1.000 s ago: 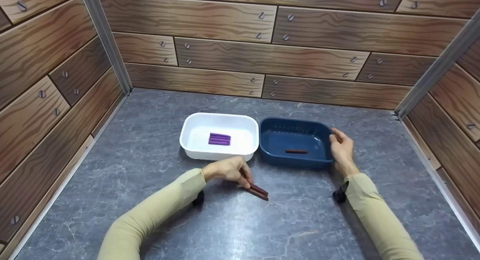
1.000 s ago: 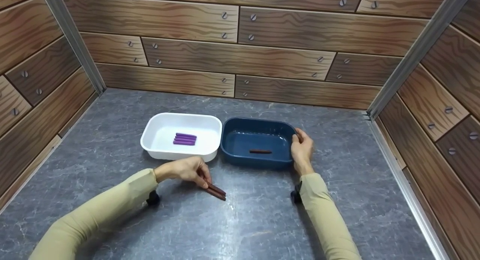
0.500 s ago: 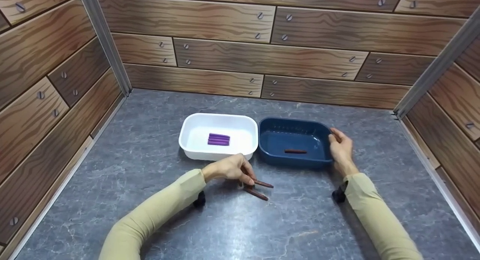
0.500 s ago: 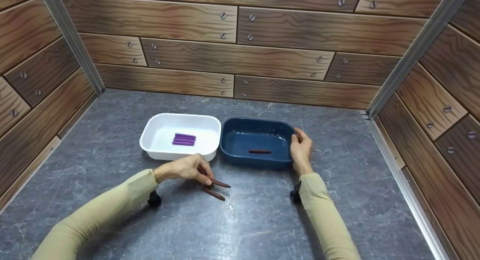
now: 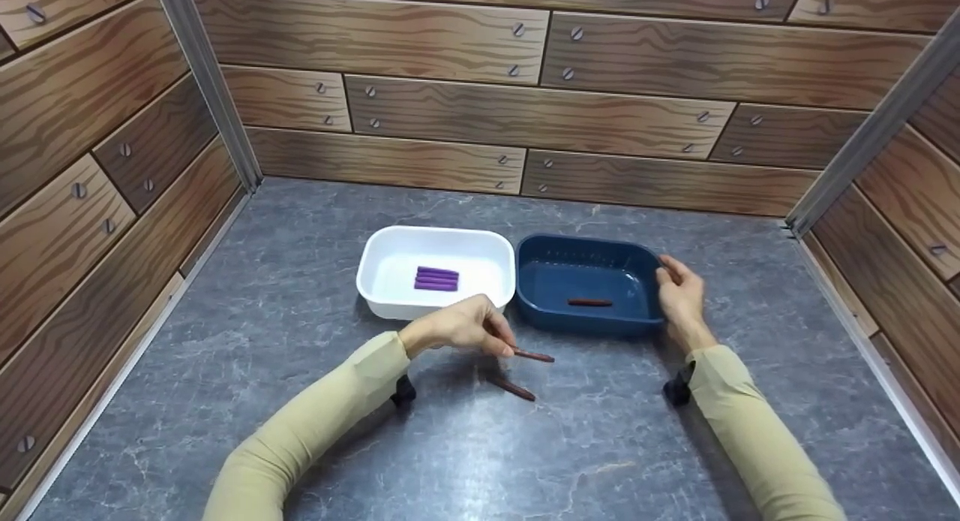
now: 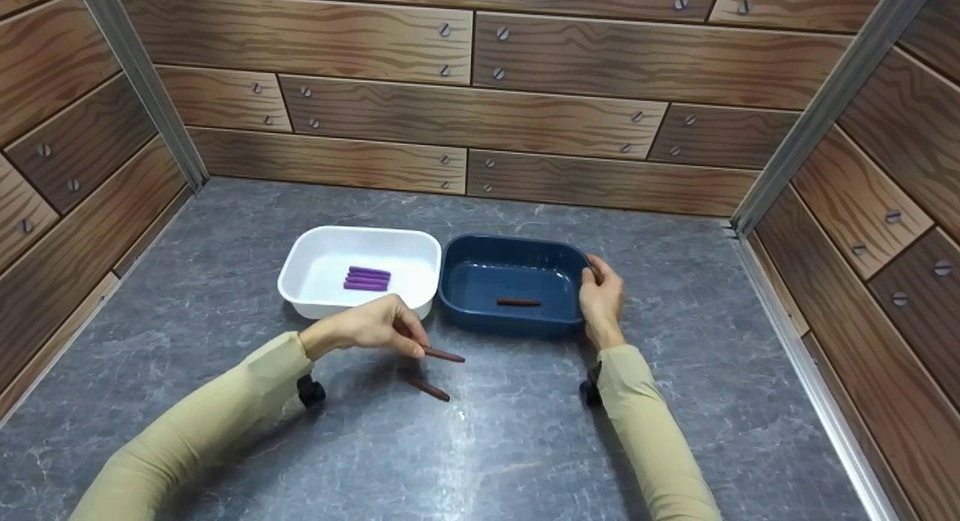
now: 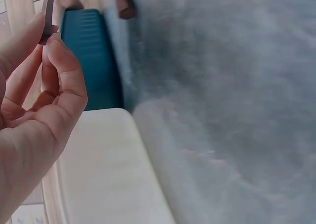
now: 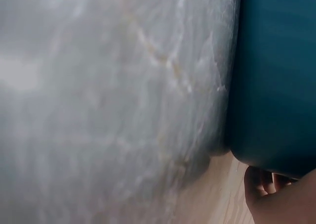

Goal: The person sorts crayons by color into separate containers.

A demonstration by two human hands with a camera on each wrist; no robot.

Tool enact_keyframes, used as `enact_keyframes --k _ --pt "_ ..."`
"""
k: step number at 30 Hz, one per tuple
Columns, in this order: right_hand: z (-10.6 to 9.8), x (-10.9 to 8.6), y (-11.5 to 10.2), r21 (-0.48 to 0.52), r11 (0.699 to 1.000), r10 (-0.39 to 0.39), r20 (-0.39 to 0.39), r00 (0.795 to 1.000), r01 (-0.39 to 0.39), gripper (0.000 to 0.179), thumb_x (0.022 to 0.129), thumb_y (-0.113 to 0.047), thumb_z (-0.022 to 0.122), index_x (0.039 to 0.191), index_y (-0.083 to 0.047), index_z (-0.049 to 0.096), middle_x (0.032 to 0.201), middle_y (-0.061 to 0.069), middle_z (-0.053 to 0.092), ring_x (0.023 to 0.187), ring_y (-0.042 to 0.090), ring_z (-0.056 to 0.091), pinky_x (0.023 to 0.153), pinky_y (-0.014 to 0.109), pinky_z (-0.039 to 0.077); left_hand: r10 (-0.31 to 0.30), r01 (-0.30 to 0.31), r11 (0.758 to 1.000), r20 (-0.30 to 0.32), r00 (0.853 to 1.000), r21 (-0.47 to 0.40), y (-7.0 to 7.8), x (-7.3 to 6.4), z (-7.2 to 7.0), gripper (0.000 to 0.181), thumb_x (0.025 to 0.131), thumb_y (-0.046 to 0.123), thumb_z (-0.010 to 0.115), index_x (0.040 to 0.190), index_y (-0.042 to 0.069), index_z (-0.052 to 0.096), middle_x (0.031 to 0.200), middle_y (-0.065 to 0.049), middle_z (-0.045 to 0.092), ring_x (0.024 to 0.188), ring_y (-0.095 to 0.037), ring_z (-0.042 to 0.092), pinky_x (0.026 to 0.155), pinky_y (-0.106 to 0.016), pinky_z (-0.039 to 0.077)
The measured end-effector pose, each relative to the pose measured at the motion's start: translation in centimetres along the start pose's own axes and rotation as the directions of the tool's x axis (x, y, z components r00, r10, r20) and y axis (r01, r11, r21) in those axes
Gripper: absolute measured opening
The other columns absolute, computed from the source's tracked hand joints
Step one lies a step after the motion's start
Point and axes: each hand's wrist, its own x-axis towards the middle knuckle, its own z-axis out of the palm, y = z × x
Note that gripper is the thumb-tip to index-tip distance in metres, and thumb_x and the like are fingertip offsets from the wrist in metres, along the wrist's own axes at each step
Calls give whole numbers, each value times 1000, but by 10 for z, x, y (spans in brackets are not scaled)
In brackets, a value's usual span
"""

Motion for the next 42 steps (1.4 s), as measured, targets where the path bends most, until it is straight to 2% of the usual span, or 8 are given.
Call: enact_keyframes --k 6,11,20,24,27,33,38,42 --pt "1 1 0 5 1000 -12 -10 1000 12 45 105 -15 38 150 -7 39 150 17 44 135 26 43 109 35 37 25 -25 1000 -24 999 -19 11 7 -5 12 81 5 78 92 0 78 85 -13 75 68 -5 61 61 -20 49" --pt "0 1 0 4 1000 -7 -8 1000 7 45 105 -15 38 150 -7 39 150 16 45 135 26 43 110 36 37 27 -27 1000 -45 999 -14 21 15 -6 13 82 8 79 94 2 78 87 -9 75 68 -5 60 62 -21 48" --pt "-1 -2 -2 2 1000 4 1 1000 -4 46 106 -17 38 151 -10 37 152 15 42 138 27 41 112 38 36 31 -30 1000 -130 991 3 27 38 -9 12 83 10 78 93 4 79 81 -3 74 66 -6 61 67 -35 55" --pt "0 -2 0 2 1000 -4 -13 1000 4 45 106 -17 38 150 -9 40 151 15 43 136 26 42 111 37 37 4 -4 1000 -143 990 1 30 47 -10 13 83 13 78 94 5 79 81 -1 73 68 -7 61 76 -45 56" --pt "1 -1 1 11 1000 -13 -23 1000 14 45 105 -16 39 149 -8 41 151 15 44 136 26 43 111 37 37 -16 15 1000 -153 988 -4 33 53 -11 13 84 14 78 95 7 79 83 -1 74 69 -7 60 80 -47 55" --pt "1 0 3 9 1000 -10 -35 999 10 45 105 -16 39 149 -8 41 151 15 44 137 26 43 112 37 36 -40 36 999 -194 980 -25 35 66 -8 10 85 12 77 93 8 79 88 -3 75 74 -10 64 81 -42 57" --pt "1 0 3 5 1000 -12 -37 999 12 44 105 -16 39 149 -8 41 150 15 45 136 26 43 111 37 37 -53 41 998 -234 971 -55 35 76 -4 7 85 11 76 91 9 79 87 -3 75 75 -10 65 70 -28 55" --pt "1 0 3 3 1000 -15 -35 999 15 44 105 -16 39 149 -8 41 150 15 45 136 26 44 111 37 38 -56 39 997 -280 958 -67 35 84 0 7 86 11 76 90 9 79 81 -1 73 68 -8 60 64 -27 51"
